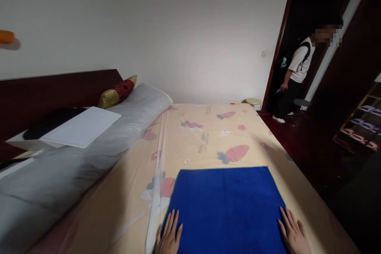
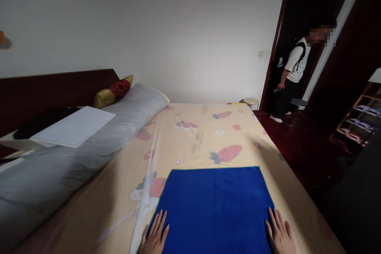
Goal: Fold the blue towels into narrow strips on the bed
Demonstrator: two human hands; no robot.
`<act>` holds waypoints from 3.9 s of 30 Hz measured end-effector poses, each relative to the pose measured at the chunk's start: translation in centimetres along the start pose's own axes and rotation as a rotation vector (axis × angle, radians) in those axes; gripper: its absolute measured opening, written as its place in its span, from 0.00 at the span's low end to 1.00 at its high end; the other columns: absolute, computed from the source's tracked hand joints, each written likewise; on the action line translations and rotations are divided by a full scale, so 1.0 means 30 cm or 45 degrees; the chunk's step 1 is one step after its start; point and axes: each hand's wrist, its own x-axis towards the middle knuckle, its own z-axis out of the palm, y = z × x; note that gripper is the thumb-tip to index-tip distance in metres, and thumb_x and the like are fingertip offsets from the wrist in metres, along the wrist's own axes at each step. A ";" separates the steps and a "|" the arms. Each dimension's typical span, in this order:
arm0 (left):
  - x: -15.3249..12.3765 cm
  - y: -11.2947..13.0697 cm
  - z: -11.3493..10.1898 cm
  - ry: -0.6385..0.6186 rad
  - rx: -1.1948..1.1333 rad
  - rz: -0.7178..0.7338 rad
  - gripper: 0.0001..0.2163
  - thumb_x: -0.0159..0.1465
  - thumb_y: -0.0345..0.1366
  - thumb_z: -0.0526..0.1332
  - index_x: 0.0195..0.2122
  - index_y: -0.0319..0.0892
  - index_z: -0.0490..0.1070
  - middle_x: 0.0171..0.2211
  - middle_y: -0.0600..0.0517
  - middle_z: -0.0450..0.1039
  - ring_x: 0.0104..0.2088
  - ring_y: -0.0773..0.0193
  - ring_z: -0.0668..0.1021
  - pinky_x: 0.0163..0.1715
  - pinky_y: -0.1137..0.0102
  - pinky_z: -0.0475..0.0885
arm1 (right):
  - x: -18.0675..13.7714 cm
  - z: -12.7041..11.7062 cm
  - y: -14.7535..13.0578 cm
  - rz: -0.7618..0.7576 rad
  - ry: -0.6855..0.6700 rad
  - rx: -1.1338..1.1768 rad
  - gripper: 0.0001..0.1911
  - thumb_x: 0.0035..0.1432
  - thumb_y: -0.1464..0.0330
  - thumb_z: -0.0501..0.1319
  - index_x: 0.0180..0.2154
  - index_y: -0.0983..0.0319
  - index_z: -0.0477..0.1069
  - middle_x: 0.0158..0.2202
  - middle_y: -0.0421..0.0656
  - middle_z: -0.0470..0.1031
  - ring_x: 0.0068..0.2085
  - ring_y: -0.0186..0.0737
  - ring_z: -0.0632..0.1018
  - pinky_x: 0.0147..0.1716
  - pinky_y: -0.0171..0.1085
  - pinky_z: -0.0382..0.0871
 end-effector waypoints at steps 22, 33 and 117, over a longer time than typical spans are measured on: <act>-0.143 0.619 0.142 0.386 -0.088 0.552 0.29 0.65 0.33 0.46 0.67 0.49 0.37 0.66 0.57 0.59 0.63 0.63 0.65 0.58 0.59 0.63 | -0.145 0.096 -0.729 -0.591 -0.229 0.286 0.26 0.67 0.61 0.42 0.65 0.53 0.43 0.68 0.37 0.48 0.67 0.44 0.56 0.65 0.52 0.57; -0.147 0.622 0.142 0.329 -0.132 0.552 0.29 0.66 0.33 0.45 0.67 0.48 0.35 0.66 0.56 0.57 0.63 0.62 0.65 0.59 0.56 0.64 | -0.153 0.125 -0.720 -0.589 -0.170 0.247 0.27 0.66 0.64 0.44 0.65 0.52 0.42 0.68 0.37 0.49 0.67 0.43 0.57 0.65 0.50 0.58; -0.157 0.130 -0.006 0.140 -0.078 0.016 0.27 0.64 0.31 0.46 0.65 0.50 0.50 0.66 0.54 0.57 0.65 0.62 0.62 0.63 0.55 0.59 | -0.123 0.002 -0.064 -0.126 0.162 0.039 0.32 0.63 0.59 0.41 0.62 0.69 0.59 0.66 0.51 0.57 0.68 0.49 0.55 0.63 0.52 0.57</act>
